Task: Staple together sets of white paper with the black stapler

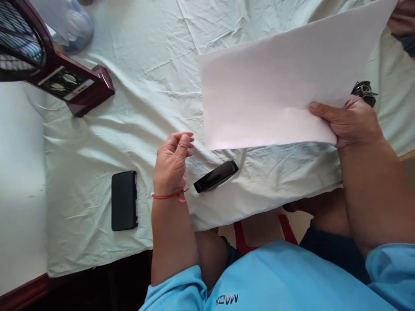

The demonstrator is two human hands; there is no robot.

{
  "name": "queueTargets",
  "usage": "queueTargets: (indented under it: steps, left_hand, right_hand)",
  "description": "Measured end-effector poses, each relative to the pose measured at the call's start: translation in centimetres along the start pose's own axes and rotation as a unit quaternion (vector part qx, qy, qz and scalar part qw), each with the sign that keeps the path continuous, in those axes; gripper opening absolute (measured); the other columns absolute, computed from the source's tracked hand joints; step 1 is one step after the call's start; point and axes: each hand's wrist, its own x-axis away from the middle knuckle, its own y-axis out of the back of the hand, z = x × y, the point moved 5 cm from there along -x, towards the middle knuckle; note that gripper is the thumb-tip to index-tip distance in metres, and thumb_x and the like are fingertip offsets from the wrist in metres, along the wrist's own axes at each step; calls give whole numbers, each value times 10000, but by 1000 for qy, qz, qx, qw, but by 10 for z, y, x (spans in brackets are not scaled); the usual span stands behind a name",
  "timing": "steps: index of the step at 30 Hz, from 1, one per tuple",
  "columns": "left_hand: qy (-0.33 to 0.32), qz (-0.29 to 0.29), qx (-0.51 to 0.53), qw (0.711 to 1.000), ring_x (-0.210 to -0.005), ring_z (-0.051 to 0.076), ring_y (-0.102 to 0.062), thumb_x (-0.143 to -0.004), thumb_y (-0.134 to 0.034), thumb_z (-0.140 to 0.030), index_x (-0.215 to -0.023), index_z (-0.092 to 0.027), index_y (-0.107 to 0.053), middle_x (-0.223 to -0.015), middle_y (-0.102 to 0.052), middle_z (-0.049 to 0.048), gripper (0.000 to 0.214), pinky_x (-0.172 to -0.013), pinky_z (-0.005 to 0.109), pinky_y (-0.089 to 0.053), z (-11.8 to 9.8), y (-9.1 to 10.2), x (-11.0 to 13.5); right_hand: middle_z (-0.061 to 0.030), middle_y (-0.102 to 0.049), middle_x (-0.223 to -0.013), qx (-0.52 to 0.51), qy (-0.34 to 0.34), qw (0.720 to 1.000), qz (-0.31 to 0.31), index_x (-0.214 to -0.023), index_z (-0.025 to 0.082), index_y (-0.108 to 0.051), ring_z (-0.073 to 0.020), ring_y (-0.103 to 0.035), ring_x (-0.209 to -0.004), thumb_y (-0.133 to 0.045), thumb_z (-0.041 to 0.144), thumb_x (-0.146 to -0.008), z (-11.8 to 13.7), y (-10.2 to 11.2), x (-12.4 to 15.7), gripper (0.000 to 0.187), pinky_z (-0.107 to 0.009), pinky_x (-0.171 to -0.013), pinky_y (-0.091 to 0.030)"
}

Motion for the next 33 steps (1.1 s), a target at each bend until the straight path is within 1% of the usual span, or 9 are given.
queueTargets:
  steps: [3, 6, 11, 14, 18, 21, 25, 29, 33]
  left_hand:
    - [51, 25, 85, 995, -859, 143, -730, -733, -1059, -654, -1081, -246, -866, -1005, -818, 44, 570, -725, 225, -576, 16, -8, -6]
    - [42, 82, 84, 992, -769, 146, -688, -654, -1121, -579, -965, -218, -854, -852, -777, 18, 547, -721, 252, -577, 20, -21, -6]
    - [26, 36, 36, 998, -586, 94, -493, -687, -1086, -639, -653, -189, -701, -626, -620, -28, 592, -548, 237, -391, 23, -22, -4]
    - [35, 52, 55, 996, -612, 111, -542, -685, -1071, -691, -695, -191, -735, -663, -664, -11, 602, -567, 242, -428, 22, -26, -4]
    - [55, 86, 70, 992, -623, 88, -562, -535, -1170, -543, -733, -179, -756, -692, -685, -19, 585, -578, 205, -446, 16, -30, -1]
    - [69, 58, 73, 993, -538, 54, -453, -521, -1170, -581, -614, -174, -649, -597, -580, -46, 668, -487, 192, -352, 16, -26, -1]
    - [69, 63, 111, 989, -585, 116, -581, -600, -1111, -704, -684, -188, -712, -664, -675, -5, 658, -528, 245, -494, 18, -27, -2]
    - [58, 54, 139, 987, -635, 117, -627, -504, -1182, -577, -772, -200, -753, -716, -703, -23, 630, -594, 241, -554, 20, -26, -7]
    - [35, 28, 138, 989, -565, 76, -497, -522, -1181, -553, -699, -200, -683, -643, -599, -59, 635, -529, 218, -464, 20, -19, -11]
  right_hand:
    - [-30, -674, -1202, -3, 1, 1000, 16, -1065, 189, -718, -164, -708, -974, -917, 358, -589, -1, -4, 4, 543, -320, -938, -605]
    - [-27, -684, -1179, 0, 3, 999, 32, -1080, 188, -714, -160, -718, -937, -901, 360, -632, -2, -7, 6, 515, -321, -898, -625]
    - [-38, -702, -1122, -2, 9, 1000, 25, -1031, 160, -723, -154, -719, -914, -887, 389, -658, -4, -9, 6, 467, -310, -859, -634]
    - [-45, -705, -1106, 1, 7, 1000, 12, -1006, 150, -725, -153, -716, -902, -902, 400, -625, -4, -9, 4, 489, -315, -863, -630]
    - [-31, -697, -1139, -16, 12, 1000, -3, -1012, 160, -723, -156, -714, -927, -920, 417, -576, -3, -9, 2, 543, -328, -917, -616]
    - [-32, -693, -1153, -19, 8, 1000, 1, -1019, 161, -721, -164, -714, -941, -922, 415, -576, -4, -9, 2, 549, -346, -930, -614]
    - [-33, -682, -1186, -20, 2, 1000, 11, -1041, 172, -721, -150, -711, -951, -906, 398, -618, -6, -12, 3, 514, -318, -917, -616]
    - [-30, -679, -1191, -26, 4, 1000, 13, -1030, 175, -721, -146, -709, -954, -908, 392, -613, -5, -15, 3, 506, -318, -914, -615]
    - [-23, -685, -1174, -28, 1, 999, 23, -1047, 184, -716, -160, -713, -953, -902, 387, -624, -4, -17, 5, 505, -353, -908, -622]
